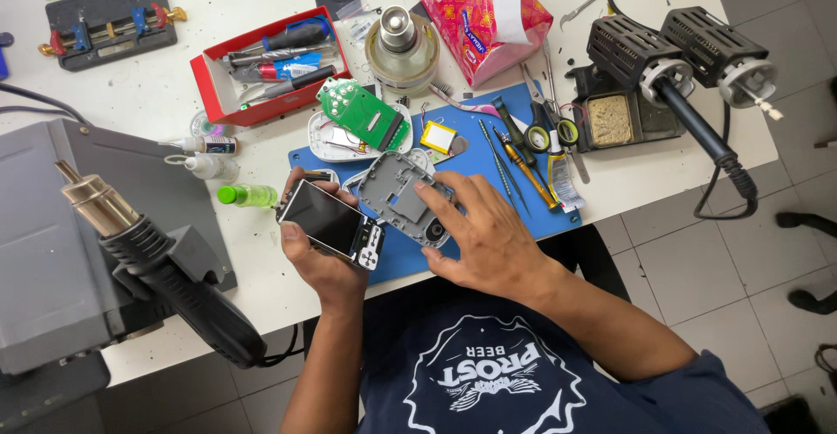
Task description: The person disassembles a white electronic device, removes the battery, and uses a screwdriver to unscrew components. They then separate the casing and internal parts, handling the screen and circuit board.
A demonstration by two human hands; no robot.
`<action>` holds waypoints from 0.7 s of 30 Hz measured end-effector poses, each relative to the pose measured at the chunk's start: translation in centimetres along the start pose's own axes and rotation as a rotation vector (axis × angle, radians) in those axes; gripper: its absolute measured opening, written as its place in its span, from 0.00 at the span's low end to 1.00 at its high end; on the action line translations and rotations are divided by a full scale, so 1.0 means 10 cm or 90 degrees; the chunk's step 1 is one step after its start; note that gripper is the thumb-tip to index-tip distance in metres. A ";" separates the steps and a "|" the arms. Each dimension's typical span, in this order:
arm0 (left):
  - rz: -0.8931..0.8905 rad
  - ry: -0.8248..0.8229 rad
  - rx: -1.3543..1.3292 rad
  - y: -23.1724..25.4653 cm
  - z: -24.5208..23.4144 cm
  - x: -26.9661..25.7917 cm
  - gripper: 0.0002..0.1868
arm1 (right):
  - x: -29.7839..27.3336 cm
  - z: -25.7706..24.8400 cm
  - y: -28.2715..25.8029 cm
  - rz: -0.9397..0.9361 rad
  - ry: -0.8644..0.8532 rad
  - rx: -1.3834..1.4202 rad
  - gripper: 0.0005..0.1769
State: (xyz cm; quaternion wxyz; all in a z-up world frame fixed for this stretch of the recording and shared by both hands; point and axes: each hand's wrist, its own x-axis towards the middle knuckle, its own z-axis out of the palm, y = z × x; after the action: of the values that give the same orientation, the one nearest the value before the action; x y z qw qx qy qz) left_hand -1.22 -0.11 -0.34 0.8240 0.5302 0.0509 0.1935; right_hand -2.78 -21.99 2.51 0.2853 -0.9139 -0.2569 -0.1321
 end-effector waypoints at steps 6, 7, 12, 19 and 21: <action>-0.004 -0.011 0.021 -0.05 -0.06 -0.02 0.41 | 0.01 -0.12 0.20 0.050 0.073 -0.096 0.47; -0.004 -0.009 0.021 -0.03 -0.04 -0.03 0.41 | 0.02 -0.18 0.24 0.048 0.071 -0.096 0.47; -0.025 -0.034 0.050 -0.03 0.09 -0.07 0.39 | 0.03 -0.38 0.41 0.205 0.059 -0.264 0.47; -0.078 -0.078 0.032 -0.17 0.18 -0.16 0.41 | 0.15 -0.48 0.25 0.224 0.007 -0.290 0.45; -0.086 -0.116 0.030 -0.22 0.21 -0.19 0.39 | 0.21 -0.40 0.24 0.106 0.044 -0.300 0.30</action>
State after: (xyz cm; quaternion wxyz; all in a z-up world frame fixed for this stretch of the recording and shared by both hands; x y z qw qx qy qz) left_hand -1.80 -3.39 -1.65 0.8239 0.5598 0.0163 0.0871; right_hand -0.10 -25.28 5.44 0.0828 -0.9680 -0.1331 -0.1958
